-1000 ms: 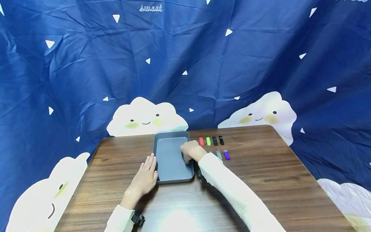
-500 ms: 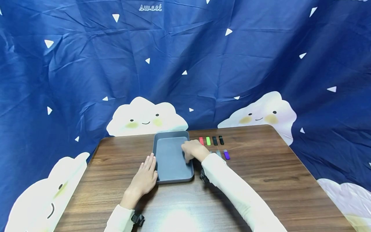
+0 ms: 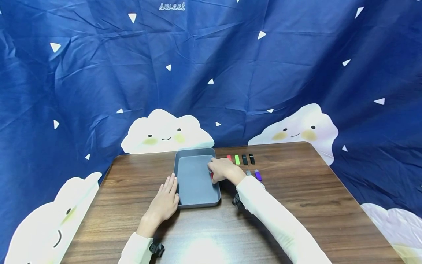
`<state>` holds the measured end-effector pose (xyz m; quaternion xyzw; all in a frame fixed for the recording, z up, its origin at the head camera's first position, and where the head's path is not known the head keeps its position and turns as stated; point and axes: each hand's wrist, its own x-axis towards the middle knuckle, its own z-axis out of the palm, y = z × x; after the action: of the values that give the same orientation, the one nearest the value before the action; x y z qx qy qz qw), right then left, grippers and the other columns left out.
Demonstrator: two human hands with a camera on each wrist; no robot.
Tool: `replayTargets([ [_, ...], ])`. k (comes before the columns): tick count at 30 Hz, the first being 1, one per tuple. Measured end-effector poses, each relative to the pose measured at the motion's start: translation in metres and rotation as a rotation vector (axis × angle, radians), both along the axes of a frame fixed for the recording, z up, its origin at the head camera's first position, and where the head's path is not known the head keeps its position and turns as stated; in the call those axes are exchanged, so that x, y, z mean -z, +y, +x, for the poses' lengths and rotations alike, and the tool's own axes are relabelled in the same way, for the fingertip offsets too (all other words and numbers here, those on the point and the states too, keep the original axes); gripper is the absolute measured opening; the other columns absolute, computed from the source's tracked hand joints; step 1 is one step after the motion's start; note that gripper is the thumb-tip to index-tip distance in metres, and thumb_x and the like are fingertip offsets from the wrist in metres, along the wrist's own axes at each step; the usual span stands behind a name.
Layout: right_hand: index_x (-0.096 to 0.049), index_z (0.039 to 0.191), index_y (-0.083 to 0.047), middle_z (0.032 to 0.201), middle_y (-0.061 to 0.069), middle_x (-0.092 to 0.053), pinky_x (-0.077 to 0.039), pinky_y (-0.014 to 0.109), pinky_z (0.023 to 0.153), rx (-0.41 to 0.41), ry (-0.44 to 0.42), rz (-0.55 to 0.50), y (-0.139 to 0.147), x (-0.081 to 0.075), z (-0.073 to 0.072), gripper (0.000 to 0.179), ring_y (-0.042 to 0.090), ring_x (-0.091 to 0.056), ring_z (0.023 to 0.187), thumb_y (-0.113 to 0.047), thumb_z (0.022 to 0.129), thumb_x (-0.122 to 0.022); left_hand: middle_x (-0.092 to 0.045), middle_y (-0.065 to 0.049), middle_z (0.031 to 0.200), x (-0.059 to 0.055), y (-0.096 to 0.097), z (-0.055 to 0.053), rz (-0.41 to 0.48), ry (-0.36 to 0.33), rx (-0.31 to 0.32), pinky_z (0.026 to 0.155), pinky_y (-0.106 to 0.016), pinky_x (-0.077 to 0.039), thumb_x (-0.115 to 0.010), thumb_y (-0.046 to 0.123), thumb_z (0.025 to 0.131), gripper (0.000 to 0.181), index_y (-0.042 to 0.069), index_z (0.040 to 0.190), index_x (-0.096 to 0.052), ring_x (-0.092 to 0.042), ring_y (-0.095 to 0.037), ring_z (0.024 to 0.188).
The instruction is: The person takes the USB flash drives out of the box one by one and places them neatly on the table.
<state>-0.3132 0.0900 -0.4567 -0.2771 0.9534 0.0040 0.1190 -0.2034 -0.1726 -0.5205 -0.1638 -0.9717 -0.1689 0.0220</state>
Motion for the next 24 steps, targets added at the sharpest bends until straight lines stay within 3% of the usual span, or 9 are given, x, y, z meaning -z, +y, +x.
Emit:
replayTargets([
  [11, -0.071, 0.124, -0.014, 0.119, 0.004, -0.061, -0.055, 0.040, 0.080, -0.047, 0.000, -0.063, 0.011, -0.006, 0.003, 0.044, 0.020, -0.060, 0.086, -0.036, 0.088, -0.086, -0.023, -0.028, 0.174, 0.000, -0.002, 0.000, 0.006, 0.002, 0.001, 0.130, -0.064, -0.027, -0.043, 0.016, 0.108, 0.063, -0.012, 0.162, -0.030, -0.026, -0.048, 0.161],
  [19, -0.069, 0.129, -0.013, 0.122, 0.007, -0.061, -0.057, 0.043, 0.084, -0.056, 0.026, -0.097, 0.017, -0.010, 0.009, 0.048, 0.021, -0.062, 0.088, -0.033, 0.088, -0.085, -0.022, -0.025, 0.175, 0.013, -0.007, -0.005, -0.012, 0.037, 0.013, 0.129, -0.064, -0.029, -0.044, 0.019, 0.109, 0.063, -0.010, 0.163, -0.029, -0.026, -0.046, 0.161],
  [24, -0.070, 0.128, -0.015, 0.119, 0.006, -0.061, -0.055, 0.040, 0.074, -0.066, 0.063, -0.110, 0.022, -0.011, 0.010, 0.048, 0.018, -0.060, 0.082, -0.033, 0.086, -0.085, -0.022, -0.022, 0.176, 0.016, -0.009, -0.007, -0.027, 0.050, 0.013, 0.129, -0.062, -0.030, -0.046, 0.019, 0.110, 0.063, -0.009, 0.163, -0.029, -0.027, -0.044, 0.162],
])
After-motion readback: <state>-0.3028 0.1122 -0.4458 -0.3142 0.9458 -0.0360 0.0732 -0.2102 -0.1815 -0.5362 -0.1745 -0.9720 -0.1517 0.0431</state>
